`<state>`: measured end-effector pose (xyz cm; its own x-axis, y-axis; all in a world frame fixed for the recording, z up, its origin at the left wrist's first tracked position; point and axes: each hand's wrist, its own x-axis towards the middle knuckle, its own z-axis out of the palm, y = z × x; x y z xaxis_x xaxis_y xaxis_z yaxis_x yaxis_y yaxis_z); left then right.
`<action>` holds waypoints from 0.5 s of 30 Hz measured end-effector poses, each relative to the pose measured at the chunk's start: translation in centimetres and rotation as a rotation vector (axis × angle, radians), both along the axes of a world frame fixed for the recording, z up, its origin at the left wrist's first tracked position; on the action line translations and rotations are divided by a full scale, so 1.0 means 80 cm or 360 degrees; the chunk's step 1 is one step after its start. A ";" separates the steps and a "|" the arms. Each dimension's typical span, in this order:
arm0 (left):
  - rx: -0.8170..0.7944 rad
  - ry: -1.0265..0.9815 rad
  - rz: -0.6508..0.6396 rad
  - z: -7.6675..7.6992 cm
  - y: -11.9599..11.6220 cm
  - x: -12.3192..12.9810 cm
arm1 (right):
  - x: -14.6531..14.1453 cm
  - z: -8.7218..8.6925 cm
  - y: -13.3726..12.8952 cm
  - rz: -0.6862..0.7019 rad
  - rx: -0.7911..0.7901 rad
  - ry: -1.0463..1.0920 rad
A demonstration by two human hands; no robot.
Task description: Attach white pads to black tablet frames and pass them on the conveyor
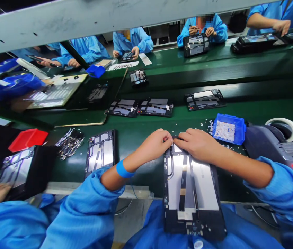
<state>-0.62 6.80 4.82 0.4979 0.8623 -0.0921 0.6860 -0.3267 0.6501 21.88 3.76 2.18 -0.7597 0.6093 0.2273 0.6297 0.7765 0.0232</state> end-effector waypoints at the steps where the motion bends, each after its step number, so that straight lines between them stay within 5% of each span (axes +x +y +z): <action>1: -0.0007 -0.0002 0.0010 -0.001 -0.001 0.000 | 0.000 0.000 0.000 0.0001 -0.0004 0.0002; 15: -0.0017 -0.0037 0.0057 -0.006 -0.004 0.000 | 0.001 -0.001 0.001 0.0009 -0.0013 0.0005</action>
<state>-0.66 6.48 4.37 0.4687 0.8787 -0.0905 0.6820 -0.2949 0.6693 21.97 3.81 2.11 -0.7626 0.6066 0.2246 0.6252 0.7804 0.0151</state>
